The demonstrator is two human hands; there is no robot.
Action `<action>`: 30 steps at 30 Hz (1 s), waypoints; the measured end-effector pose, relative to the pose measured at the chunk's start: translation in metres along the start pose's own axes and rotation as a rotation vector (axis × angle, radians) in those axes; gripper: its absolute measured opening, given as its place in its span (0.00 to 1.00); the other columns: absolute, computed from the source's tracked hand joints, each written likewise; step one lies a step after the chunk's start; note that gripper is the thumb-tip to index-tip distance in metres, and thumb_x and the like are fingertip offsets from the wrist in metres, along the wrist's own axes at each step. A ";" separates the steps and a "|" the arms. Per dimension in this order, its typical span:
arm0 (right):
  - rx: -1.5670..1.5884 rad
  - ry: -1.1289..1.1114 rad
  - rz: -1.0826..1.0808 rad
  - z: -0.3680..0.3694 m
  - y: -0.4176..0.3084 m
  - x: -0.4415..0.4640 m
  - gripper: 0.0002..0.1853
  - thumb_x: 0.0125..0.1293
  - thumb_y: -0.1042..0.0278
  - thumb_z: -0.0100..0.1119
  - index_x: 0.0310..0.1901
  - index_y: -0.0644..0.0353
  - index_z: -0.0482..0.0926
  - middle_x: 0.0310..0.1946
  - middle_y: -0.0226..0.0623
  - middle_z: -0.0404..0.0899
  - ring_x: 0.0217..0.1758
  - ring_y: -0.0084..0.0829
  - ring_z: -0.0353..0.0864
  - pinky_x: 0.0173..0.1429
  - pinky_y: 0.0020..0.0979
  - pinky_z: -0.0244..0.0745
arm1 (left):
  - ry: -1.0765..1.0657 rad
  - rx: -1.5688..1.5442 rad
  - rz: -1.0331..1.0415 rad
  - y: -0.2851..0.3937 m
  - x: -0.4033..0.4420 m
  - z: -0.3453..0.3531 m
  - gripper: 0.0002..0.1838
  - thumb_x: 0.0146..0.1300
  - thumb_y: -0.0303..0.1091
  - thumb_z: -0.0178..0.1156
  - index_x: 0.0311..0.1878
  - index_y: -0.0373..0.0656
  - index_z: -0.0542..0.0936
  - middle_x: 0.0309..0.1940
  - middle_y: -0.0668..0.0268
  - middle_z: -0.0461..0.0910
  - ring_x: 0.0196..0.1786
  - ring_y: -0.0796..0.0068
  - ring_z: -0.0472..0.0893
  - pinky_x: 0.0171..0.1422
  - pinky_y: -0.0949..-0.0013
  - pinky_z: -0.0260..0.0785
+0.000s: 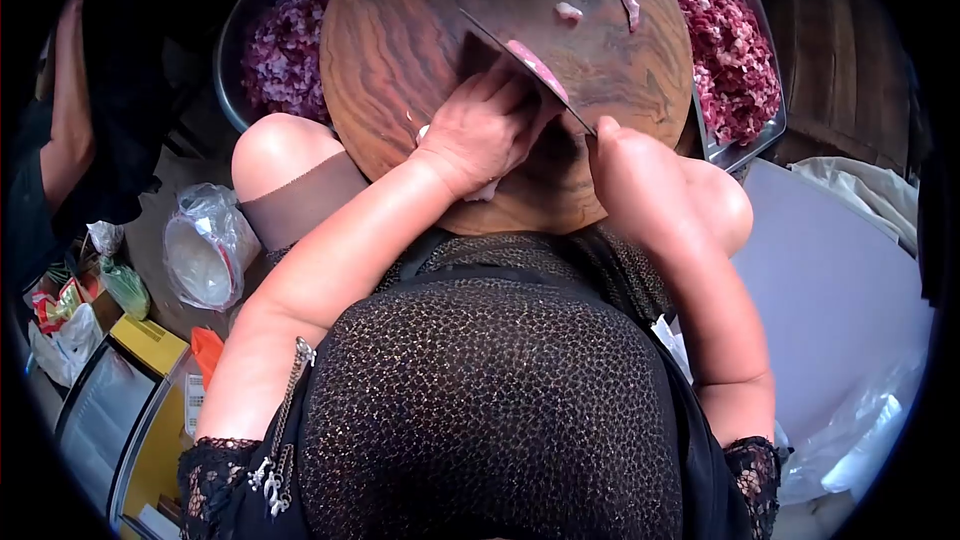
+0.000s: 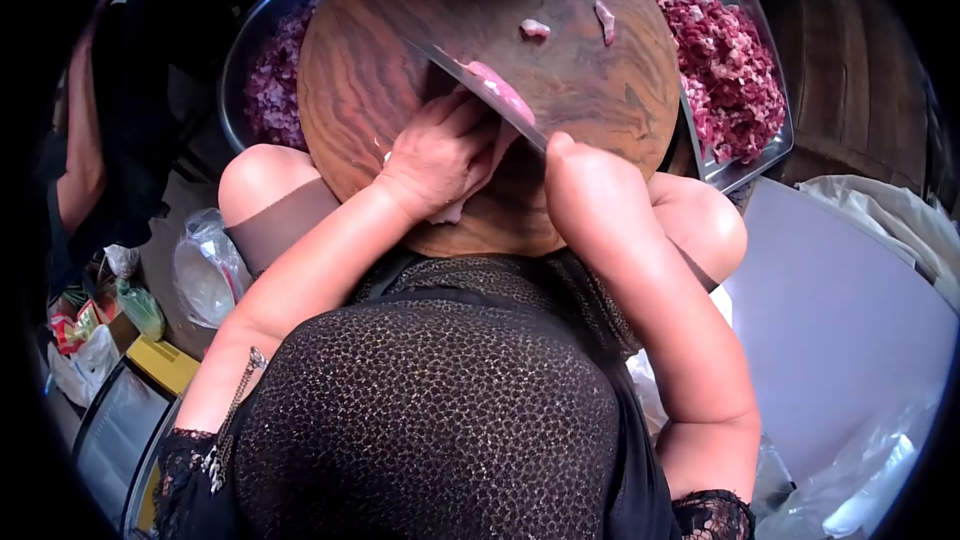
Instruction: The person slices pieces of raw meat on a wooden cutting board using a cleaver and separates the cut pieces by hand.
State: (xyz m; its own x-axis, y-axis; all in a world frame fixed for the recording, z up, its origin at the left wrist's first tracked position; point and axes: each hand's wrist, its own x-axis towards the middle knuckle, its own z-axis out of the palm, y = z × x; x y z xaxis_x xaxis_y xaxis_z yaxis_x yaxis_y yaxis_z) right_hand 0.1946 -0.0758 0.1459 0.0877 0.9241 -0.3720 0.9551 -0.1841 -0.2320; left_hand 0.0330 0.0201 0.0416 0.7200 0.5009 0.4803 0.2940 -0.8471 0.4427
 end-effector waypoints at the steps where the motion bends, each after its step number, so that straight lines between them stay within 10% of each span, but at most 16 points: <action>1: -0.015 0.009 -0.030 -0.002 -0.002 0.011 0.04 0.60 0.75 0.53 0.35 0.65 0.74 0.27 0.50 0.82 0.32 0.50 0.85 0.35 0.46 0.80 | 0.000 -0.001 -0.008 0.000 0.000 0.000 0.09 0.61 0.37 0.63 0.42 0.48 0.85 0.43 0.62 0.79 0.52 0.58 0.77 0.52 0.62 0.75; 8: -0.132 -0.154 -0.107 -0.021 -0.045 0.112 0.08 0.62 0.68 0.56 0.36 0.60 0.83 0.34 0.49 0.84 0.40 0.50 0.85 0.43 0.46 0.80 | -0.084 -0.111 -0.081 0.009 -0.010 -0.002 0.08 0.54 0.33 0.66 0.39 0.48 0.83 0.41 0.64 0.80 0.48 0.57 0.78 0.54 0.57 0.74; 12: 0.134 0.345 0.049 -0.016 0.002 0.104 0.16 0.69 0.57 0.55 0.42 0.65 0.79 0.36 0.57 0.82 0.44 0.56 0.81 0.47 0.50 0.75 | -0.037 -0.008 -0.013 0.011 -0.009 -0.008 0.09 0.63 0.42 0.62 0.40 0.51 0.84 0.44 0.65 0.77 0.52 0.60 0.76 0.58 0.57 0.71; 16: 0.090 0.322 -0.039 -0.013 0.026 0.026 0.16 0.70 0.56 0.53 0.39 0.63 0.77 0.33 0.55 0.82 0.41 0.56 0.82 0.46 0.53 0.75 | 0.056 -0.009 0.039 0.019 -0.011 -0.009 0.08 0.63 0.43 0.61 0.39 0.51 0.84 0.42 0.64 0.77 0.49 0.61 0.77 0.54 0.59 0.72; 30: 0.023 0.151 -0.071 0.028 0.017 0.004 0.05 0.64 0.72 0.51 0.37 0.65 0.75 0.29 0.51 0.81 0.35 0.53 0.82 0.38 0.50 0.77 | -0.152 -0.009 0.074 0.010 -0.010 -0.003 0.11 0.64 0.42 0.60 0.46 0.55 0.86 0.60 0.57 0.73 0.67 0.50 0.68 0.71 0.52 0.61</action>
State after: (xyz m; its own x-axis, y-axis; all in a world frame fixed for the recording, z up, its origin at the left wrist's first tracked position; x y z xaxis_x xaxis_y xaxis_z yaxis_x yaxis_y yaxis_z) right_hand 0.2029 -0.0846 0.1157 0.0634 0.9746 -0.2150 0.9540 -0.1224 -0.2736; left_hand 0.0268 0.0068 0.0431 0.8262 0.4045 0.3921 0.2320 -0.8786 0.4175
